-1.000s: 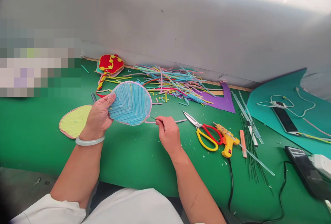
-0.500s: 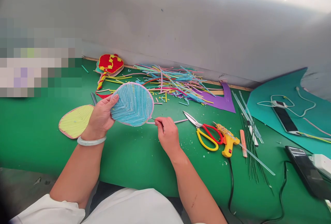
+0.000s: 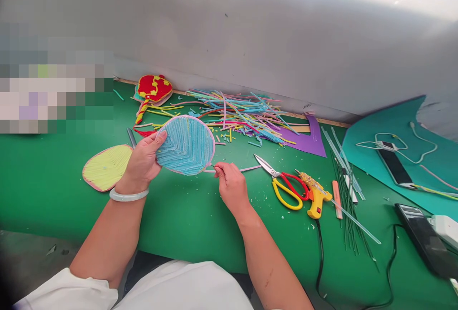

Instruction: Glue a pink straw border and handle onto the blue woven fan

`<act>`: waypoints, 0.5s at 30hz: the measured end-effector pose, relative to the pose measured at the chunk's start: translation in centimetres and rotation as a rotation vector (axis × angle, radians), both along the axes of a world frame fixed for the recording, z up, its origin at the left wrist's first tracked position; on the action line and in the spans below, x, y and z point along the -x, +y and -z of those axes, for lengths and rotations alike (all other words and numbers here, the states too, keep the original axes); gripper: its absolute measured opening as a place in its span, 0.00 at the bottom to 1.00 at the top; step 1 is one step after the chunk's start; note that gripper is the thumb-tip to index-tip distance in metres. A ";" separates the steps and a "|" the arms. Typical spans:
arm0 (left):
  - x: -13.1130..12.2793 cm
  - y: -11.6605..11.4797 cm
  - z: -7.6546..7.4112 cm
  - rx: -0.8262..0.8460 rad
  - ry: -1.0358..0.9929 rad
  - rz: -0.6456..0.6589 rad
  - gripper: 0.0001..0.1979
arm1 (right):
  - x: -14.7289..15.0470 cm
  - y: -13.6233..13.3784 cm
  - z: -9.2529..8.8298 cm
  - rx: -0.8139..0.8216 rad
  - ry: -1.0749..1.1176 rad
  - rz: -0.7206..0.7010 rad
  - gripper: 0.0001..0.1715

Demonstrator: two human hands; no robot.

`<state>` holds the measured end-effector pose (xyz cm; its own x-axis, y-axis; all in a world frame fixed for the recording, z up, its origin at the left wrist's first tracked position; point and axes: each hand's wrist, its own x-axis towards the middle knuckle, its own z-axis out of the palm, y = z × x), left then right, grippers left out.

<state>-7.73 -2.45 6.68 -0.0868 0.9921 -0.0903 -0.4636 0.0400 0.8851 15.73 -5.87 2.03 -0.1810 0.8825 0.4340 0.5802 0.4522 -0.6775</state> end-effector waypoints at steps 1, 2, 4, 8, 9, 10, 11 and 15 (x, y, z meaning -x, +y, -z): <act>0.0 0.0 0.1 -0.001 -0.004 -0.005 0.18 | -0.1 0.1 0.0 0.003 -0.004 -0.003 0.13; 0.0 0.1 0.1 0.001 -0.009 -0.009 0.18 | -0.1 0.1 0.0 0.005 -0.008 -0.005 0.12; 0.0 0.1 0.1 0.006 -0.022 -0.019 0.17 | -0.4 0.2 -0.1 0.010 -0.014 -0.004 0.10; -0.4 0.0 -0.2 0.007 -0.049 -0.019 0.19 | -0.8 0.3 -0.4 0.012 -0.016 0.008 0.09; -0.5 -0.1 -0.4 0.016 -0.048 -0.010 0.19 | -0.8 0.3 -0.4 0.012 -0.015 0.009 0.09; -0.7 -0.1 -0.5 0.032 -0.043 -0.002 0.20 | -0.9 0.3 -0.5 0.012 -0.014 0.008 0.09; -0.8 -0.2 -0.6 0.054 -0.036 0.002 0.20 | -0.9 0.3 -0.5 0.012 -0.014 0.007 0.09; -1.0 -0.3 -0.7 0.119 -0.013 -0.023 0.20 | -0.9 0.2 -0.5 0.015 -0.023 -0.003 0.10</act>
<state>-6.72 -2.75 7.41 -0.1071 0.9722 -0.2082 -0.4774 0.1335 0.8685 16.59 -5.66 2.52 -0.1932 0.8885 0.4162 0.5947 0.4434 -0.6706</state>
